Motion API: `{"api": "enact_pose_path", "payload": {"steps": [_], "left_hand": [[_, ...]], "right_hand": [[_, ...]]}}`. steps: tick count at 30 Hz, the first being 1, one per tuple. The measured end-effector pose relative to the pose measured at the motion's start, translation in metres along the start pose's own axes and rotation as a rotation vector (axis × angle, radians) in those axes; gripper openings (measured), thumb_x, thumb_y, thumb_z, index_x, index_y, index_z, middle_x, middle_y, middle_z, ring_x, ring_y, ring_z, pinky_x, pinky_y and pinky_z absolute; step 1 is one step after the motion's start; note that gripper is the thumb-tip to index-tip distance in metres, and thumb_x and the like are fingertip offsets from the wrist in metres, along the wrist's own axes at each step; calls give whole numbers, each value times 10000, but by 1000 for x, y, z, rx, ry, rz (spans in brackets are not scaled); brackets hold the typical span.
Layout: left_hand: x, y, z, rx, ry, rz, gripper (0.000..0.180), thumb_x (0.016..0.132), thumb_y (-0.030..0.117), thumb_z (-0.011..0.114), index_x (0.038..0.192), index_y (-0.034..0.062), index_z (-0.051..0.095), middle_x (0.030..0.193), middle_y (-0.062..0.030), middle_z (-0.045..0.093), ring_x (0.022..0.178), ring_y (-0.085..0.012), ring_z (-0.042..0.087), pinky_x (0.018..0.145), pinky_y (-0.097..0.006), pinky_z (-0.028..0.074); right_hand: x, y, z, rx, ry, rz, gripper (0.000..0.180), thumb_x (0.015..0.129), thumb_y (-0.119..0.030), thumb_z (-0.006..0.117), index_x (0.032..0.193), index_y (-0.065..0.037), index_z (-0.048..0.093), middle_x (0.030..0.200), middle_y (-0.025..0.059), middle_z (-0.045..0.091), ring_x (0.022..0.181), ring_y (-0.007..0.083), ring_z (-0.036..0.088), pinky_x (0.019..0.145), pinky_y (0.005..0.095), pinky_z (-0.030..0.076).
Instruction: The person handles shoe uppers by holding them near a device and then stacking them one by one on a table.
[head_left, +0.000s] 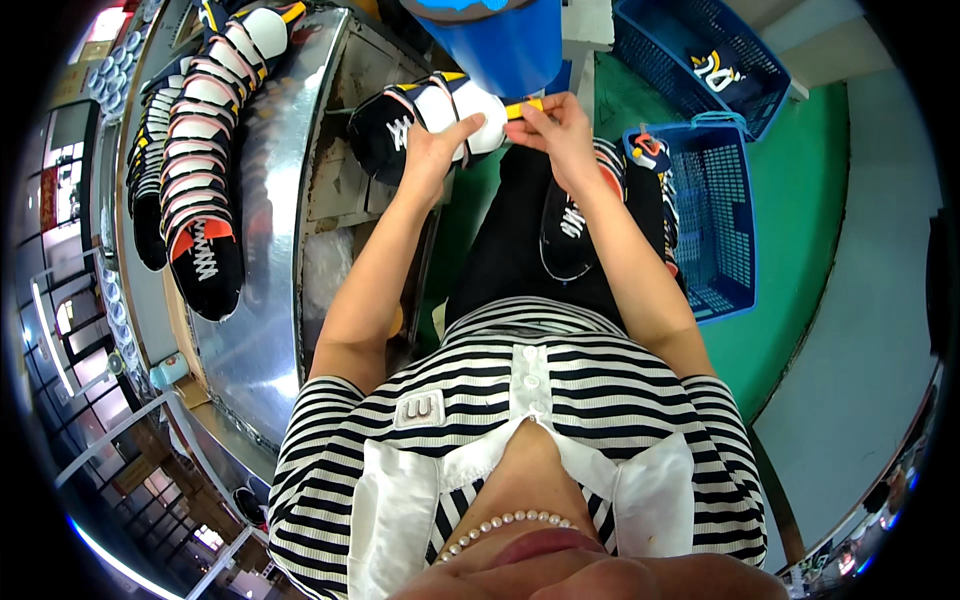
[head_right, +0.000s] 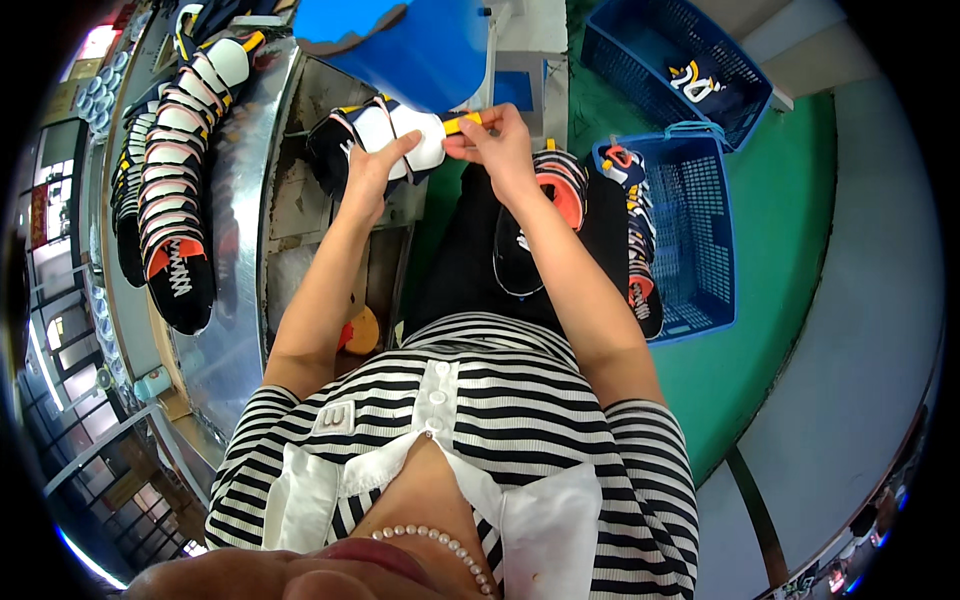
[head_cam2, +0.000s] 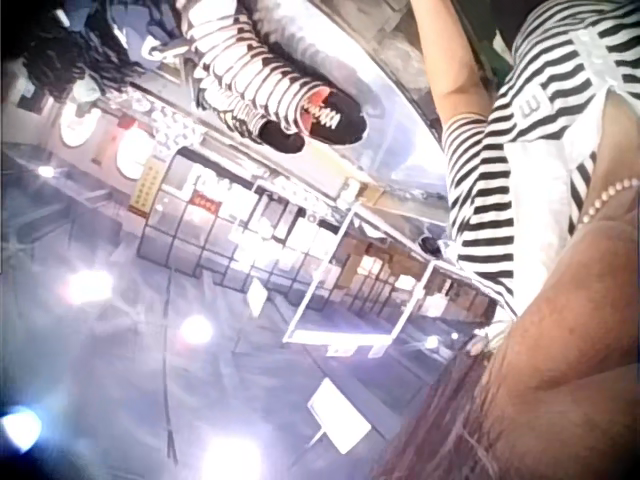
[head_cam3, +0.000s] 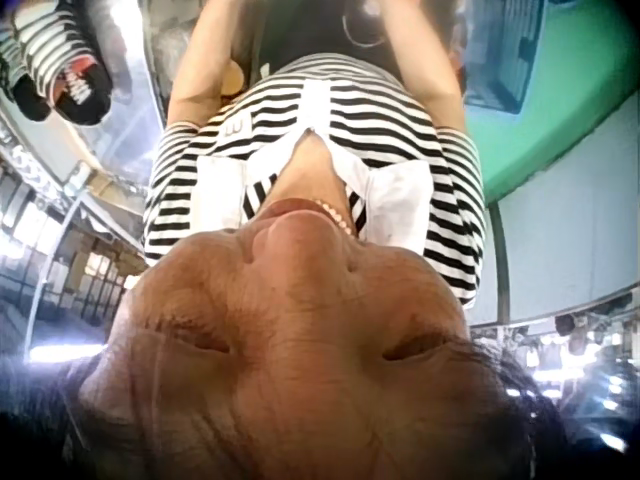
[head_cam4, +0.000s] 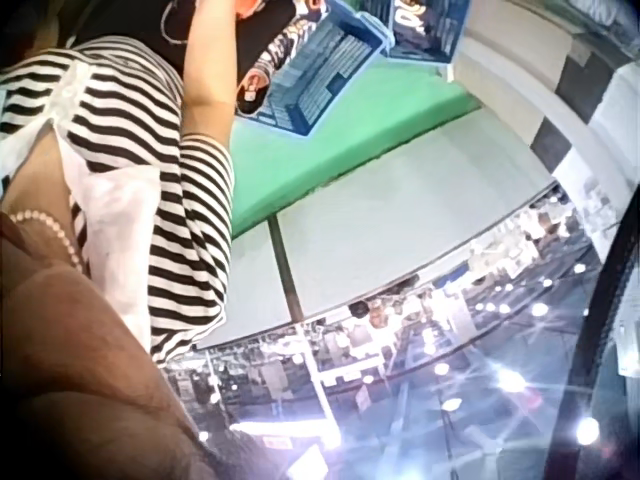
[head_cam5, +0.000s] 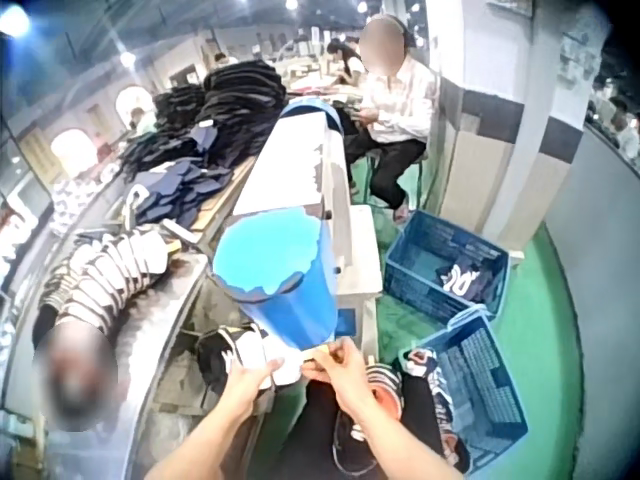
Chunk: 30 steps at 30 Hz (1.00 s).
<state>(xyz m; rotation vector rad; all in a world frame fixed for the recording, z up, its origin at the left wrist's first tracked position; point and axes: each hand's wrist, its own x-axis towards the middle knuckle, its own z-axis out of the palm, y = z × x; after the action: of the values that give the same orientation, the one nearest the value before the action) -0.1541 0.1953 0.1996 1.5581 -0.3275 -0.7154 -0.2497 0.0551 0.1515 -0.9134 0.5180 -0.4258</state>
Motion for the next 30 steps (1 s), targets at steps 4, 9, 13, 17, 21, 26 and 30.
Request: {"api": "enact_pose_path", "payload": {"steps": [4,9,13,17,21,26,30], "left_hand": [[12,3,9,-26,13,-6,322,774,99,675,1062,-22,598,981,-66,637,869,-138,602,774,-265,457],[41,1,12,-64,9,-126,292,757,57,646,1021,-55,595,919,-87,641,800,-150,618,705,-277,481],[62,-11,9,-538,-39,-469,339,904,192,497,1129,-60,532,1072,-170,625,945,-277,635,811,-410,534],[65,-8,9,-797,115,-560,356,922,211,469,1150,-62,486,1083,-209,592,982,-343,597,850,-479,492],[-23,25,-34,-744,237,-321,414,873,214,565,1193,-37,487,1146,-201,581,1039,-355,586,921,-524,460],[-159,94,-72,-488,510,26,431,877,197,588,1230,-24,474,1152,-152,588,1056,-285,586,915,-425,473],[-192,87,-159,-277,1054,346,394,818,156,684,1136,-19,531,1047,-107,612,884,-208,631,774,-318,502]], "right_hand": [[17,0,-5,51,-58,42,139,874,-37,580,853,22,456,913,180,574,785,239,674,691,307,590],[31,-11,-20,115,-174,185,140,889,-72,577,836,8,476,892,171,614,862,266,672,783,318,573],[52,-9,-36,31,-182,327,120,895,-122,572,848,-17,539,754,78,615,721,166,655,560,212,501],[75,-15,-50,39,-178,202,157,886,-159,584,867,-4,561,749,67,612,617,119,556,506,235,404],[61,23,-170,-1340,-311,29,847,634,-422,797,1265,21,446,1166,221,555,1107,337,540,954,395,426],[55,112,-214,-1444,-277,-29,885,572,-181,763,1352,-42,369,1276,217,477,1210,361,436,1008,387,367],[54,116,-233,-1406,-228,-142,685,630,-86,729,1261,-91,463,1185,186,519,1104,371,507,930,411,431]]}}
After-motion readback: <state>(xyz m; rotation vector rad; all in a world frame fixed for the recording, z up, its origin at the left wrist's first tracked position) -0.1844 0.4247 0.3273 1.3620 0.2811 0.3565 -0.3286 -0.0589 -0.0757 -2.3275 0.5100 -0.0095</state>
